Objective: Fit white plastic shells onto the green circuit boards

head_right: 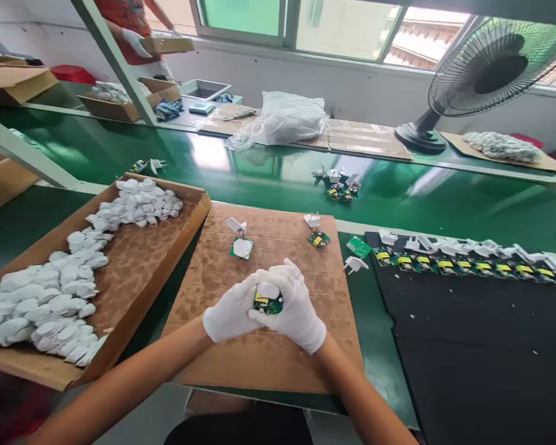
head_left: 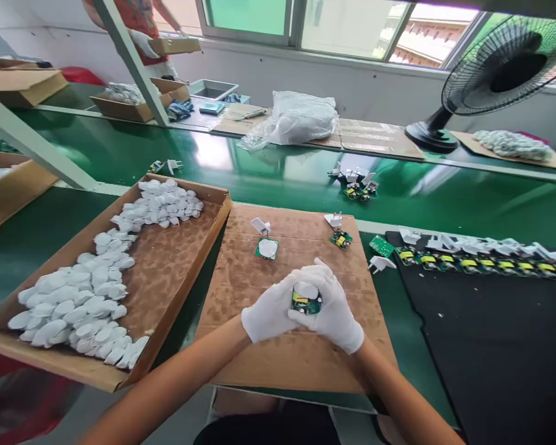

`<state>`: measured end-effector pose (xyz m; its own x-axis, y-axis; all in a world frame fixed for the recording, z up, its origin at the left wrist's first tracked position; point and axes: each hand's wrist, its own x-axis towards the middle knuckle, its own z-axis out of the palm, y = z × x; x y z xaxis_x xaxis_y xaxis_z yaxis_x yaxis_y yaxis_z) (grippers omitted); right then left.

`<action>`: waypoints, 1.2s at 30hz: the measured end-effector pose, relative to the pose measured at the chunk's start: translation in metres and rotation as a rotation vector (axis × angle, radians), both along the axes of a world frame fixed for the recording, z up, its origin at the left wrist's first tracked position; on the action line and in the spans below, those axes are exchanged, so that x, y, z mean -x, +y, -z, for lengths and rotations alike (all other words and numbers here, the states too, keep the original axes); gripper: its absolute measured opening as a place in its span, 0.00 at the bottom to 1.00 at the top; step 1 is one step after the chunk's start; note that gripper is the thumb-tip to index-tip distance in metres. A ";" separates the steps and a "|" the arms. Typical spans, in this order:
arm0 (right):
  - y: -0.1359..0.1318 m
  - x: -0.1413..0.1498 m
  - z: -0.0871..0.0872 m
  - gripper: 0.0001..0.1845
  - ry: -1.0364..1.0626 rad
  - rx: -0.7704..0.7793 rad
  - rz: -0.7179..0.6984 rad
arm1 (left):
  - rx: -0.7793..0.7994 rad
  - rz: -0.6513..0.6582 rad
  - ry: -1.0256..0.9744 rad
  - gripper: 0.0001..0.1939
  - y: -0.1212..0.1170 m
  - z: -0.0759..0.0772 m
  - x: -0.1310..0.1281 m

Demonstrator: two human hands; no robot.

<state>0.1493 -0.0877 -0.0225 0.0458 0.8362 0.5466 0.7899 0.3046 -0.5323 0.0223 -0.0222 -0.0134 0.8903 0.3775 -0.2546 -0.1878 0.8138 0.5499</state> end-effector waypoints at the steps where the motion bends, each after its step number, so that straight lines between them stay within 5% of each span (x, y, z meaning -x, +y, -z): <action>1: 0.000 0.000 -0.001 0.29 0.037 -0.006 0.003 | 0.000 0.000 -0.009 0.17 0.000 -0.001 0.000; 4: 0.001 0.004 0.000 0.25 0.118 -0.012 0.003 | 0.114 0.057 -0.064 0.19 0.000 0.003 -0.001; 9: 0.004 0.013 0.009 0.38 0.095 0.027 0.084 | 0.291 0.047 -0.035 0.17 0.001 0.017 -0.006; 15: 0.005 0.004 0.010 0.31 -0.079 -0.077 0.060 | 0.137 0.065 -0.010 0.18 0.007 0.013 -0.003; 20: 0.004 -0.002 0.008 0.30 -0.263 0.035 -0.001 | -0.172 0.017 0.154 0.20 0.011 0.012 -0.006; 26: 0.003 0.002 0.009 0.49 -0.230 0.140 0.118 | -0.488 -0.115 0.333 0.20 0.007 0.019 -0.015; 36: 0.001 0.005 0.014 0.32 -0.156 0.111 0.072 | -0.282 -0.089 0.209 0.15 0.012 0.023 -0.009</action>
<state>0.1443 -0.0865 -0.0369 0.0299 0.8894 0.4561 0.8828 0.1905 -0.4294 0.0311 -0.0102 -0.0360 0.7906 0.5327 -0.3020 -0.1114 0.6101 0.7845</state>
